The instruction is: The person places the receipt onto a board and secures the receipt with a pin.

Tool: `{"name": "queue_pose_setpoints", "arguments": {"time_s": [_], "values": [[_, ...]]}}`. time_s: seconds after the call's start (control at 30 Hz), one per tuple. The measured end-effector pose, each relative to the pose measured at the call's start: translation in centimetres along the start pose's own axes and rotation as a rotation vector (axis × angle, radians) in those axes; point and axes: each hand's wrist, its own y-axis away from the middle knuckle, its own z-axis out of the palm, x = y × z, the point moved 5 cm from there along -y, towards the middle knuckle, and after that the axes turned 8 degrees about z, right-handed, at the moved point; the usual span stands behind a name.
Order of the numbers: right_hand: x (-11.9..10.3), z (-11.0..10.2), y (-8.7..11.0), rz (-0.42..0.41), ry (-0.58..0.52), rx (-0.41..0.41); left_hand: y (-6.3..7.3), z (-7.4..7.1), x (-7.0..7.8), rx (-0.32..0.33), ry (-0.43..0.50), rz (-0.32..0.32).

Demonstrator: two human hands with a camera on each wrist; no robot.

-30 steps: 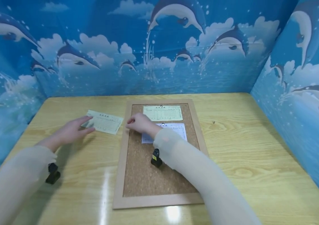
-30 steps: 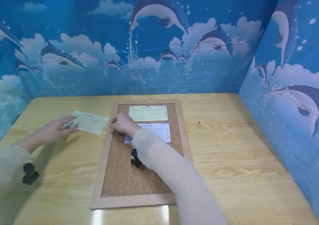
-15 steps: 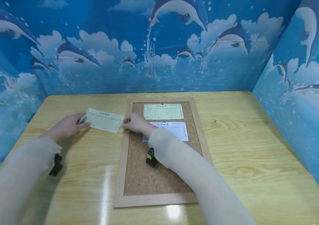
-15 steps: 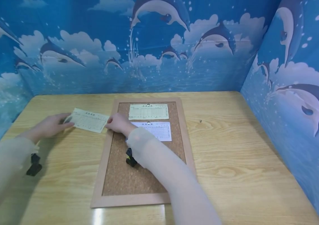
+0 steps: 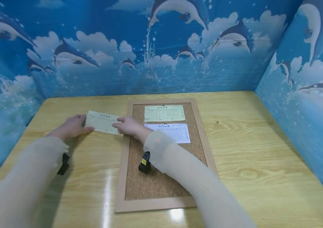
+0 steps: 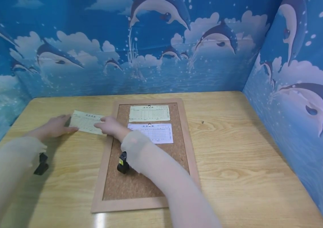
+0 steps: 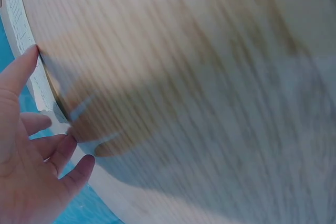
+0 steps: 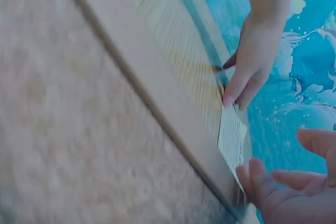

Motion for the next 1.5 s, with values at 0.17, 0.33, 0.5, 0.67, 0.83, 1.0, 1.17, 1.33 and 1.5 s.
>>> {"name": "queue_pose_setpoints", "arguments": {"time_s": [0.17, 0.33, 0.5, 0.67, 0.83, 1.0, 1.17, 1.33, 1.5], "values": [[-0.2, 0.9, 0.2, 0.045, -0.079, 0.002, 0.3, 0.0, 0.2, -0.025, -0.009, -0.031], [-0.1, 1.5, 0.1, 0.086, -0.192, -0.001, 0.4, 0.3, 0.0, -0.028, -0.011, -0.034], [-0.1, 1.8, 0.2, 0.103, -0.261, -0.026, 0.5, 0.6, -0.2, -0.024, -0.03, -0.037], [-0.1, 1.9, 0.2, 0.109, -0.291, -0.034, 0.6, 0.5, 0.1, -0.016, -0.055, -0.027], [-0.1, 2.1, 0.0, 0.105, -0.318, -0.007, 0.5, 0.6, 0.0, -0.014, -0.05, -0.022], [-0.2, 2.1, 0.1, 0.104, -0.31, 0.004, 0.6, 0.6, 0.1, -0.021, -0.046, -0.019], [-0.3, 2.2, -0.1, 0.092, -0.307, 0.019, 0.6, 0.6, 0.5, -0.034, -0.02, -0.038], [-0.3, 2.4, -0.3, 0.07, -0.301, 0.032, 0.6, 0.6, 0.4, -0.039, -0.021, -0.038], [-0.4, 2.4, -0.3, 0.066, -0.285, 0.014, 0.4, 0.4, 0.3, -0.013, -0.051, -0.023]]}}
